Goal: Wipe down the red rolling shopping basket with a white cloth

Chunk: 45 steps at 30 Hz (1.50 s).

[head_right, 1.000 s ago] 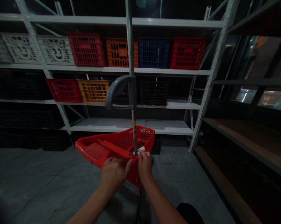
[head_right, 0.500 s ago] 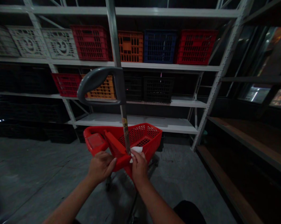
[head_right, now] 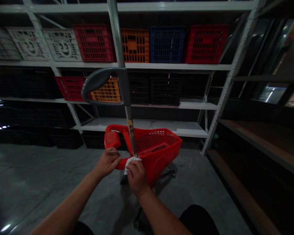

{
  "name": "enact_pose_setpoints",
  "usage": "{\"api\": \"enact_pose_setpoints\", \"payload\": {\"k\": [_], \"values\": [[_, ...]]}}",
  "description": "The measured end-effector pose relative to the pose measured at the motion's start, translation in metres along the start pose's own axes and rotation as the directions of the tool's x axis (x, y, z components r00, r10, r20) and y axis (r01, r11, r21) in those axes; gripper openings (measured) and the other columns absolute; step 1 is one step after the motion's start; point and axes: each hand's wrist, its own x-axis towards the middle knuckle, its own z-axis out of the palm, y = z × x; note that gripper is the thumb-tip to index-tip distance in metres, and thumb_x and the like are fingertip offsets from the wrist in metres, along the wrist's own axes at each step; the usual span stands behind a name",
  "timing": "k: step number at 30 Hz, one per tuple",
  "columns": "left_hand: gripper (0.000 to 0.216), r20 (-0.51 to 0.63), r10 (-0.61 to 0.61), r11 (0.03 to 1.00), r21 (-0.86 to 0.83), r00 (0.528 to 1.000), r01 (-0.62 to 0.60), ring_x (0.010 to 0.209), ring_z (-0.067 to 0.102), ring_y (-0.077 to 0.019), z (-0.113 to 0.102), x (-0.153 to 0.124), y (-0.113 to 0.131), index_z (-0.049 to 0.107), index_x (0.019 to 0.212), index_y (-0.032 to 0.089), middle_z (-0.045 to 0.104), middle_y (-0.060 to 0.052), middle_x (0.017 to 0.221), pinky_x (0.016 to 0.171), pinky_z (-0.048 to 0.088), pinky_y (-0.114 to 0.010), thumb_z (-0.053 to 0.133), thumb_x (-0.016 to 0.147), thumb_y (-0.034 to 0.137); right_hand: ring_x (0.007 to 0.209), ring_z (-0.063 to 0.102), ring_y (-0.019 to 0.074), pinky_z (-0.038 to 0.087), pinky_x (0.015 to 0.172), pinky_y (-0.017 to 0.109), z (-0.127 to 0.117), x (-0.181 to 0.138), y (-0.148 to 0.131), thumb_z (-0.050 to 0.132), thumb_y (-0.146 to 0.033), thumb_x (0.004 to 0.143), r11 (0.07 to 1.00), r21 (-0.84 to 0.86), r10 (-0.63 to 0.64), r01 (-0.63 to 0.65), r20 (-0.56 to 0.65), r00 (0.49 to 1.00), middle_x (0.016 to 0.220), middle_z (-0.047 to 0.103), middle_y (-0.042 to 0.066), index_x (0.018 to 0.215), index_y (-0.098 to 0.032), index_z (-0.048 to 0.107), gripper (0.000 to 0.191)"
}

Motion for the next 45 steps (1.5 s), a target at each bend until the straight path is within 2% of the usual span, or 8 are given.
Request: {"api": "enact_pose_setpoints", "payload": {"k": [10, 17, 22, 27, 32, 35, 38, 45], "values": [[0.031, 0.022, -0.083, 0.989, 0.125, 0.996, 0.080, 0.092, 0.053, -0.0189, -0.012, 0.005, 0.001, 0.061, 0.066, 0.021, 0.065, -0.003, 0.076, 0.096, 0.027, -0.042, 0.034, 0.079, 0.027, 0.085, 0.055, 0.0161, 0.046, 0.078, 0.030, -0.064, 0.016, 0.060, 0.047, -0.008, 0.073, 0.950, -0.101, 0.277, -0.297, -0.174, 0.945, 0.088, 0.058, 0.006, 0.090, -0.018, 0.064, 0.026], [0.046, 0.114, -0.423, 0.839, 0.426, 0.899, 0.340, 0.057, 0.059, -0.0212, -0.004, 0.012, 0.022, 0.064, 0.068, 0.016, 0.065, -0.010, 0.063, 0.064, 0.042, -0.036, 0.025, 0.083, 0.034, 0.090, 0.056, 0.0158, 0.042, 0.084, 0.032, -0.029, 0.039, 0.027, 0.049, -0.003, 0.073, 0.990, -0.046, 0.140, -0.134, 0.216, 0.966, 0.094, 0.067, 0.003, 0.093, -0.022, 0.066, 0.033], [0.048, 0.015, -0.396, 0.820, 0.454, 0.918, 0.347, 0.063, 0.059, -0.0189, -0.009, 0.004, 0.010, 0.064, 0.060, 0.018, 0.065, -0.007, 0.058, 0.087, 0.034, -0.040, 0.027, 0.083, 0.035, 0.085, 0.058, 0.0174, 0.044, 0.080, 0.033, -0.060, 0.018, 0.065, 0.047, -0.004, 0.073, 0.943, -0.199, 0.307, -0.266, 0.222, 0.925, 0.089, 0.068, 0.005, 0.091, -0.020, 0.068, 0.032], [0.045, -0.006, -0.395, 0.795, 0.499, 0.919, 0.345, 0.059, 0.057, -0.0196, -0.003, -0.007, 0.005, 0.064, 0.058, 0.018, 0.064, -0.008, 0.058, 0.070, 0.038, -0.036, 0.029, 0.083, 0.033, 0.075, 0.060, 0.0159, 0.044, 0.073, 0.027, -0.083, 0.047, 0.064, 0.047, -0.010, 0.074, 0.892, -0.270, 0.431, -0.362, 0.273, 0.860, 0.080, 0.069, 0.004, 0.084, -0.020, 0.068, 0.026], [0.046, -0.075, -0.341, 0.808, 0.486, 0.937, 0.333, 0.057, 0.056, -0.0187, -0.001, -0.021, -0.001, 0.062, 0.055, 0.017, 0.063, -0.007, 0.057, 0.063, 0.036, -0.033, 0.029, 0.084, 0.033, 0.085, 0.056, 0.0134, 0.040, 0.077, 0.023, -0.031, 0.103, 0.024, 0.050, -0.013, 0.077, 0.979, -0.121, 0.192, -0.163, 0.301, 0.934, 0.093, 0.066, 0.002, 0.095, -0.021, 0.064, 0.024], [0.044, -0.104, -0.300, 0.816, 0.487, 0.948, 0.311, 0.056, 0.055, -0.0182, -0.003, -0.026, -0.004, 0.061, 0.055, 0.017, 0.062, -0.006, 0.055, 0.063, 0.035, -0.033, 0.031, 0.084, 0.031, 0.084, 0.056, 0.0128, 0.039, 0.079, 0.022, 0.019, 0.113, 0.028, 0.053, -0.011, 0.075, 1.000, -0.029, 0.008, 0.010, 0.559, 0.829, 0.089, 0.067, 0.001, 0.088, -0.021, 0.067, 0.021], [0.041, -0.144, -0.254, 0.819, 0.493, 0.956, 0.292, 0.057, 0.055, -0.0175, -0.005, -0.029, -0.007, 0.059, 0.054, 0.018, 0.062, -0.004, 0.054, 0.065, 0.034, -0.033, 0.033, 0.083, 0.029, 0.079, 0.058, 0.0124, 0.040, 0.074, 0.020, 0.054, 0.118, 0.051, 0.054, -0.010, 0.075, 0.998, -0.057, 0.043, -0.007, 0.662, 0.748, 0.084, 0.068, 0.001, 0.085, -0.020, 0.068, 0.020], [0.037, -0.196, -0.218, 0.822, 0.491, 0.956, 0.288, 0.055, 0.053, -0.0164, -0.004, -0.033, -0.009, 0.057, 0.052, 0.019, 0.060, -0.003, 0.051, 0.064, 0.032, -0.033, 0.037, 0.082, 0.026, 0.078, 0.056, 0.0144, 0.041, 0.070, 0.022, 0.054, 0.112, 0.058, 0.056, -0.019, 0.076, 0.988, -0.152, 0.100, 0.001, 0.659, 0.745, 0.085, 0.063, 0.004, 0.087, -0.020, 0.069, 0.017]]}}
